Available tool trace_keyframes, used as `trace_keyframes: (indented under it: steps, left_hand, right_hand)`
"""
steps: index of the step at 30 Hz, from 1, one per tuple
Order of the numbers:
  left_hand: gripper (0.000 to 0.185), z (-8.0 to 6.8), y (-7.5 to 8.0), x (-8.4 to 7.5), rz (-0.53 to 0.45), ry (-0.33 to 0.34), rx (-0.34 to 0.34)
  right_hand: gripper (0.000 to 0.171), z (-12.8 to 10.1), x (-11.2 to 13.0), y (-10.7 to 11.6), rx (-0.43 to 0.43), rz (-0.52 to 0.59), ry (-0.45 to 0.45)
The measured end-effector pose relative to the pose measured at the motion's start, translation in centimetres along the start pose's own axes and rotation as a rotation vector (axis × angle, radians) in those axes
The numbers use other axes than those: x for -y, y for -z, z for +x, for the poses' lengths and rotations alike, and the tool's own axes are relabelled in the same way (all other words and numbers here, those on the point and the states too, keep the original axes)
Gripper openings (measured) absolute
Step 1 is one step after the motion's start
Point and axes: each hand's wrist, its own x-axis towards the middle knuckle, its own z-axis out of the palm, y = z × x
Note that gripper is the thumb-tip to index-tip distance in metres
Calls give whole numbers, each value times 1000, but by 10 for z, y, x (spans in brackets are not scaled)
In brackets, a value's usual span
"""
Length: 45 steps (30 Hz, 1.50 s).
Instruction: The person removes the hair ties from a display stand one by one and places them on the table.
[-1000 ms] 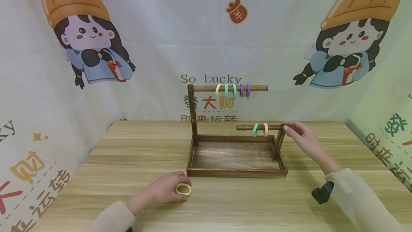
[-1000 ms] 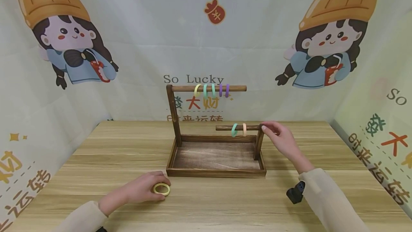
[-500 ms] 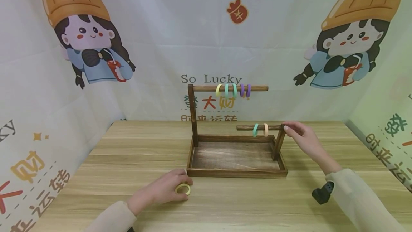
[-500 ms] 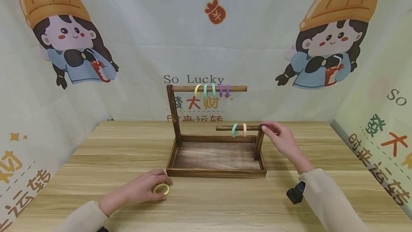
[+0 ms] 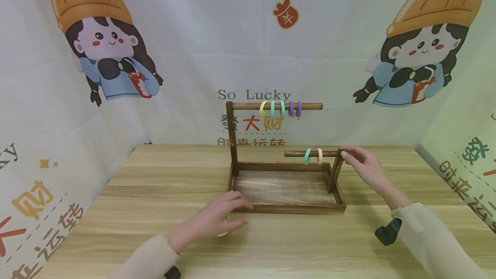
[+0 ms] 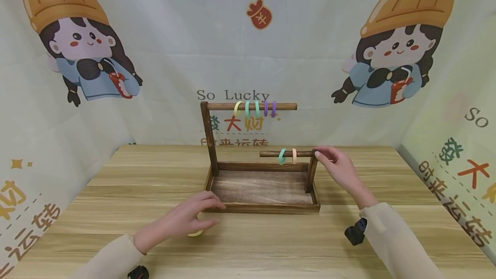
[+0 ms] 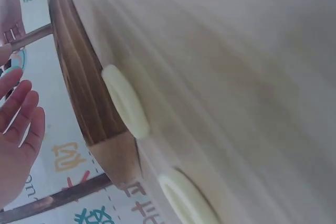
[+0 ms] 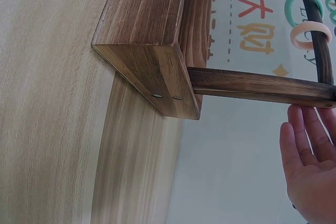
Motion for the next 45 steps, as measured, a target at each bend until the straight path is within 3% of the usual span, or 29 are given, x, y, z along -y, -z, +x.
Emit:
trace_keyframes:
  steps: [6, 13, 24, 33, 45]
  left_hand:
    - [28, 18, -4, -1, -30, -41, -68]
    - [30, 36, -8, 0, -70, 16, -66]
    - [34, 59, -8, 8, -260, 110, -126]
    - [49, 76, -9, 13, -231, 120, -214]
    - [54, 93, -9, 21, -226, 236, -183]
  right_hand:
    - [46, 0, 0, 0, 1, 11, -5]
    - [46, 1, -2, 0, -2, 9, 1]
    - [46, 1, -1, 0, -3, 11, 5]
    - [46, 1, -1, 0, -7, 14, 9]
    - [45, 1, -2, 0, -7, -1, -1]
